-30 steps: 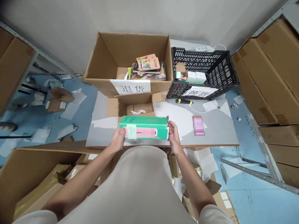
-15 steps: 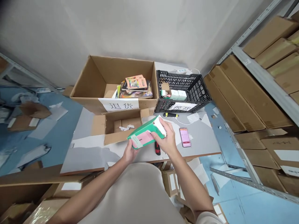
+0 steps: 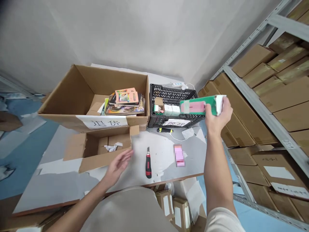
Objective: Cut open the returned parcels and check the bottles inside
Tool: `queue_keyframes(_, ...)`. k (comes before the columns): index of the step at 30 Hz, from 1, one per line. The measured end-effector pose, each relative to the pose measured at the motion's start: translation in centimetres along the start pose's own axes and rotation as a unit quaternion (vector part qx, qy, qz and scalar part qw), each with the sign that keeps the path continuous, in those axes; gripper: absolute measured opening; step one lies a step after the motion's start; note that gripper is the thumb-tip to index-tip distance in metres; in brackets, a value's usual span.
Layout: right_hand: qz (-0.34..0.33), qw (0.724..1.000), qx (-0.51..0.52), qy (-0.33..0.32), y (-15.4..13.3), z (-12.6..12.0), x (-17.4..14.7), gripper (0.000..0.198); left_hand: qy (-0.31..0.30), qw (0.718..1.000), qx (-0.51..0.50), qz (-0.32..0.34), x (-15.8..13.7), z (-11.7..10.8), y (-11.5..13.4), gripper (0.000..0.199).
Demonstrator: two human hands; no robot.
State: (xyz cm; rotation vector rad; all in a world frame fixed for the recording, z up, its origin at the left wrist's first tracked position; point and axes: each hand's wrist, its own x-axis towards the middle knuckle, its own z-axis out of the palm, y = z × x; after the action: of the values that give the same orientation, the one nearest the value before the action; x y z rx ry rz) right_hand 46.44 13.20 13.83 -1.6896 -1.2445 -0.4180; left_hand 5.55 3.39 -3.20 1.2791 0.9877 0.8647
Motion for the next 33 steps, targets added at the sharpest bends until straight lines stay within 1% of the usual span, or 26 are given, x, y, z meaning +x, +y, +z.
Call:
queue_keyframes(1,0.014,0.999,-0.038,0.026,1.8,1.4,1.5,0.059,0.054,0.992,0.109,0.019,-0.6,-1.5,-0.3,0.051)
queue_keyframes(2,0.035,0.996,-0.068,0.036,3.5,3.0,2.5,0.056,0.107,0.971,0.209,0.048,-1.3,-3.2,-0.6,0.047)
queue_keyframes(3,0.063,0.993,-0.093,0.032,5.0,4.8,3.0,0.054,0.15,0.94,0.293,0.086,-1.9,-5.0,-0.8,0.042)
queue_keyframes(4,0.1,0.989,-0.111,0.014,6.4,6.7,2.9,0.052,0.191,0.906,0.365,0.098,-2.5,-6.6,-1.1,0.043)
queue_keyframes(5,0.138,0.982,-0.125,-0.008,7.6,8.5,2.4,0.05,0.255,0.867,0.418,0.093,-3.1,-8.1,-1.4,0.048)
queue_keyframes(6,0.174,0.975,-0.136,-0.034,8.5,10.3,1.6,0.049,0.319,0.829,0.454,0.073,-3.5,-9.4,-1.7,0.057)
queue_keyframes(7,0.207,0.966,-0.146,-0.061,9.3,11.9,0.6,0.048,0.365,0.801,0.473,0.042,-3.9,-10.5,-2.1,0.065)
queue_keyframes(8,0.234,0.956,-0.155,-0.086,9.9,13.3,-0.5,0.047,0.395,0.785,0.477,0.002,-4.3,-11.2,-2.4,0.072)
queue_keyframes(9,0.251,0.947,-0.165,-0.11,10.3,14.5,-1.5,0.047,0.414,0.777,0.474,-0.036,-4.7,-11.8,-2.8,0.077)
queue_keyframes(11,0.258,0.935,-0.19,-0.154,10.9,16.5,-3.2,0.048,0.423,0.774,0.46,-0.097,-5.4,-12.3,-3.6,0.079)
queue_keyframes(12,0.25,0.929,-0.208,-0.175,11.1,17.2,-3.8,0.048,0.422,0.774,0.458,-0.115,-5.7,-12.4,-4.0,0.076)
queue_keyframes(14,0.228,0.916,-0.253,-0.212,11.5,18.3,-4.5,0.046,0.408,0.773,0.469,-0.129,-6.3,-12.4,-4.8,0.07)
queue_keyframes(16,0.215,0.897,-0.292,-0.255,11.9,18.8,-4.7,0.043,0.387,0.772,0.486,-0.134,-6.9,-12.4,-5.6,0.069)
queue_keyframes(18,0.206,0.877,-0.304,-0.309,12.1,18.7,-4.7,0.043,0.371,0.774,0.492,-0.145,-7.4,-12.6,-6.3,0.071)
queue_keyframes(21,0.208,0.854,-0.278,-0.387,11.8,18.1,-4.3,0.045,0.361,0.781,0.482,-0.167,-8.1,-13.3,-7.3,0.07)
queue_keyframes(24,0.222,0.848,-0.246,-0.414,11.1,17.0,-3.7,0.05,0.359,0.79,0.463,-0.181,-8.5,-14.3,-8.4,0.066)
queue_keyframes(27,0.209,0.858,-0.228,-0.41,10.6,15.5,-3.1,0.05,0.367,0.802,0.437,-0.178,-8.5,-15.5,-9.5,0.063)
queue_keyframes(29,0.182,0.881,-0.209,-0.383,10.3,14.1,-3.2,0.049,0.362,0.824,0.401,-0.173,-8.4,-16.4,-10.4,0.061)
queue_keyframes(30,0.159,0.9,-0.193,-0.356,10.0,13.2,-3.7,0.047,0.365,0.837,0.368,-0.176,-8.4,-17.0,-10.9,0.057)
queue_keyframes(31,0.124,0.926,-0.172,-0.311,9.4,12.3,-4.6,0.047,0.357,0.854,0.331,-0.182,-8.5,-17.6,-11.5,0.053)
queue_keyframes(32,0.09,0.953,-0.147,-0.249,8.7,11.3,-6.0,0.049,0.342,0.873,0.291,-0.19,-8.5,-18.2,-12.2,0.05)
queue_keyframes(33,0.06,0.973,-0.113,-0.194,7.6,10.4,-7.9,0.051,0.33,0.889,0.248,-0.201,-8.5,-18.7,-12.9,0.047)
